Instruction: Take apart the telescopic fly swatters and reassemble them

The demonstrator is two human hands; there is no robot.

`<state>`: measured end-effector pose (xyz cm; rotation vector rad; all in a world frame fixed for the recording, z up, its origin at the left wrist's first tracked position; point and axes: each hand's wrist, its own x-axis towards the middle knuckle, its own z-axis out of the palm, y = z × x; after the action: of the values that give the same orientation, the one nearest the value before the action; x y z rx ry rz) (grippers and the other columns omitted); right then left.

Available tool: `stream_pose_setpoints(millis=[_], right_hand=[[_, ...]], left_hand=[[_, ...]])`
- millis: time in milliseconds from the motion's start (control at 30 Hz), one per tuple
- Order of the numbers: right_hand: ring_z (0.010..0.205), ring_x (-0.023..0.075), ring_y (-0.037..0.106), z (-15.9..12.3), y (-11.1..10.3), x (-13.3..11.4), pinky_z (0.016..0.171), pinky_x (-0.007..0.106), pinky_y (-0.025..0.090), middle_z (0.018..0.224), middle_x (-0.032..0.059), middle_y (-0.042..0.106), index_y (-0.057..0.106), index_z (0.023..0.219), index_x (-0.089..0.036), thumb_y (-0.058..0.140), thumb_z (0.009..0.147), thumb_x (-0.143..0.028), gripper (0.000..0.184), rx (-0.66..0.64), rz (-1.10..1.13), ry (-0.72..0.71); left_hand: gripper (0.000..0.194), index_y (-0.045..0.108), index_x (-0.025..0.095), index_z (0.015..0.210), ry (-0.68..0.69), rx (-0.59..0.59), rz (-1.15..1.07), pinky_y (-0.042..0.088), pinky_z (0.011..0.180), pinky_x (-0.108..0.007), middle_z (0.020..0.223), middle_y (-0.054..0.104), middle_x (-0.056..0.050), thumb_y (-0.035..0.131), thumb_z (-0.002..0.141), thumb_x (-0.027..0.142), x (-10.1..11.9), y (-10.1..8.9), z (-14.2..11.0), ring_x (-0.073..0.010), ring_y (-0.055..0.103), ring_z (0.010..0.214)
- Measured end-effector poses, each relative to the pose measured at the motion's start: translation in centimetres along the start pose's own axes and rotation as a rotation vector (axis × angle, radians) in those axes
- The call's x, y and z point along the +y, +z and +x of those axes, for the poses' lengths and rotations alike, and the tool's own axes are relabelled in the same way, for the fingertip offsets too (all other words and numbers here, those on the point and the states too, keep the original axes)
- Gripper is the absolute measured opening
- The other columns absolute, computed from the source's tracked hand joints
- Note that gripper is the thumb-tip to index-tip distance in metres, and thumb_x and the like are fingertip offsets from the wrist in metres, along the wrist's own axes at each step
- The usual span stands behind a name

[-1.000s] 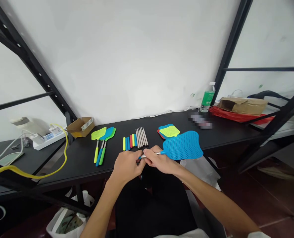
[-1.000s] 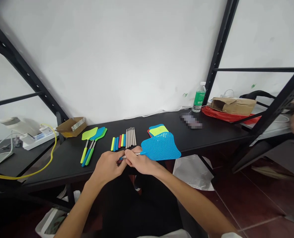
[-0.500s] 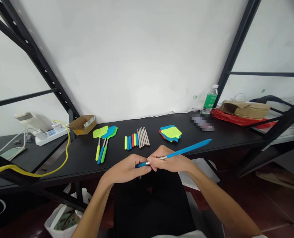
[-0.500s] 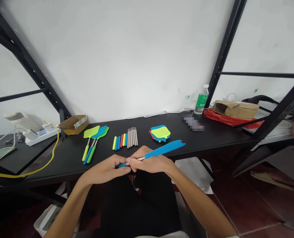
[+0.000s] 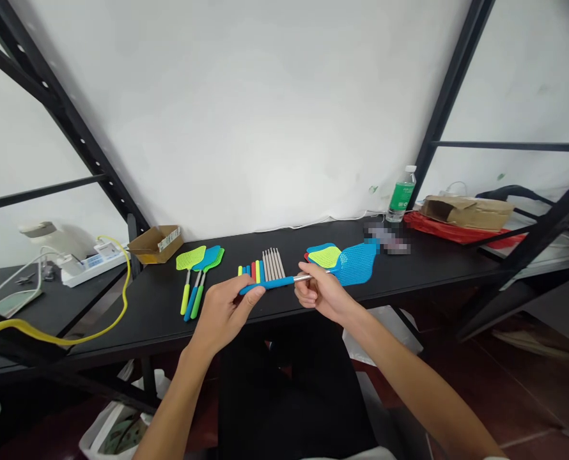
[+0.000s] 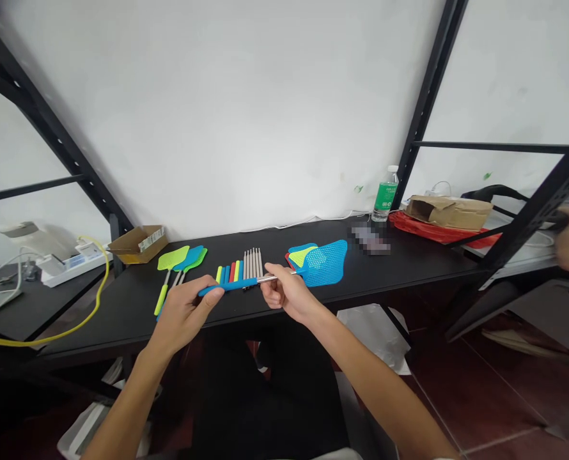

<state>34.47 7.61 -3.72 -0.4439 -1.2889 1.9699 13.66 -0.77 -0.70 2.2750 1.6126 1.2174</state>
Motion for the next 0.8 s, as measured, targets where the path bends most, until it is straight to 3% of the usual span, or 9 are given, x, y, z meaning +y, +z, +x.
stream_pose_setpoints(millis=[200,300,367,433,533,633,733,800], right_hand=[[0.043,0.0083,0.034,-0.6,0.2,-0.7,0.047,0.025,0.022,0.045,-0.0017,0.041,0.063,0.057,-0.014,0.048,0.095,-0.041,0.05,-0.057,-0.167,-0.086],[0.044,0.0096,0.038,-1.0,-0.7,-2.0,0.047,0.026,0.026,0.045,-0.0009,0.043,0.064,0.058,-0.014,0.049,0.094,-0.041,0.047,-0.022,-0.24,-0.181],[0.045,0.0104,0.039,-1.1,-1.9,-3.1,0.047,0.026,0.028,0.046,-0.0001,0.045,0.063,0.058,-0.015,0.052,0.09,-0.04,0.043,0.055,-0.232,-0.276],[0.046,0.0108,0.04,-1.2,-3.0,-4.0,0.047,0.026,0.03,0.049,0.0014,0.049,0.064,0.059,-0.015,0.053,0.087,-0.037,0.038,0.138,-0.213,-0.343],[0.056,0.0141,0.05,-0.9,-4.3,-4.3,0.049,0.026,0.033,0.063,0.0063,0.062,0.072,0.075,-0.013,0.054,0.082,-0.033,0.027,0.204,-0.178,-0.351],[0.06,0.0151,0.054,-0.1,-4.9,-3.4,0.048,0.025,0.034,0.071,0.0069,0.066,0.072,0.09,-0.014,0.055,0.077,-0.027,0.025,0.244,-0.153,-0.27],[0.039,0.0083,0.029,0.7,-5.0,-2.3,0.04,0.023,0.019,0.044,-0.0056,0.04,0.067,0.082,-0.015,0.056,0.079,-0.03,0.018,0.285,-0.208,-0.161],[0.037,0.0062,0.017,0.9,-4.8,-1.8,0.039,0.023,0.01,0.042,-0.0104,0.028,0.065,0.084,-0.017,0.059,0.082,-0.034,0.018,0.268,-0.269,-0.087]], left_hand=[[0.048,0.031,0.02,0.056,-0.049,-0.051,-0.116,0.02,0.051,-0.028,0.054,0.027,0.003,0.043,0.097,0.041,-1.9,-1.2,-0.4,-0.0103,0.026,0.05],[0.055,0.029,0.021,0.049,-0.204,0.125,-0.254,0.02,0.047,-0.028,0.048,0.027,0.003,0.042,0.097,0.045,-4.0,-1.9,-0.5,-0.0104,0.025,0.045],[0.057,0.028,0.022,0.048,-0.304,0.3,-0.345,0.018,0.045,-0.028,0.046,0.026,0.003,0.045,0.095,0.048,-5.3,-2.4,-0.4,-0.0103,0.024,0.043],[0.056,0.031,0.021,0.048,-0.351,0.39,-0.35,0.019,0.044,-0.027,0.045,0.029,0.003,0.047,0.093,0.05,-6.1,-2.8,-0.1,-0.0103,0.026,0.042],[0.049,0.053,0.02,0.055,-0.39,0.381,-0.063,0.029,0.049,-0.026,0.048,0.044,0.0,0.048,0.092,0.051,-7.1,-3.0,0.3,-0.0134,0.041,0.047],[0.04,0.074,0.022,0.084,-0.531,0.287,0.395,0.038,0.059,-0.029,0.067,0.065,-0.007,0.05,0.089,0.052,-8.2,-2.3,0.3,-0.0231,0.06,0.066],[0.043,0.074,0.026,0.113,-0.701,0.13,0.629,0.044,0.066,-0.036,0.093,0.073,-0.014,0.049,0.089,0.05,-9.2,-0.8,0.1,-0.0342,0.066,0.084],[0.046,0.07,0.028,0.124,-0.741,0.075,0.672,0.046,0.068,-0.039,0.101,0.073,-0.016,0.046,0.09,0.05,-9.6,0.3,-0.1,-0.0378,0.067,0.09]])
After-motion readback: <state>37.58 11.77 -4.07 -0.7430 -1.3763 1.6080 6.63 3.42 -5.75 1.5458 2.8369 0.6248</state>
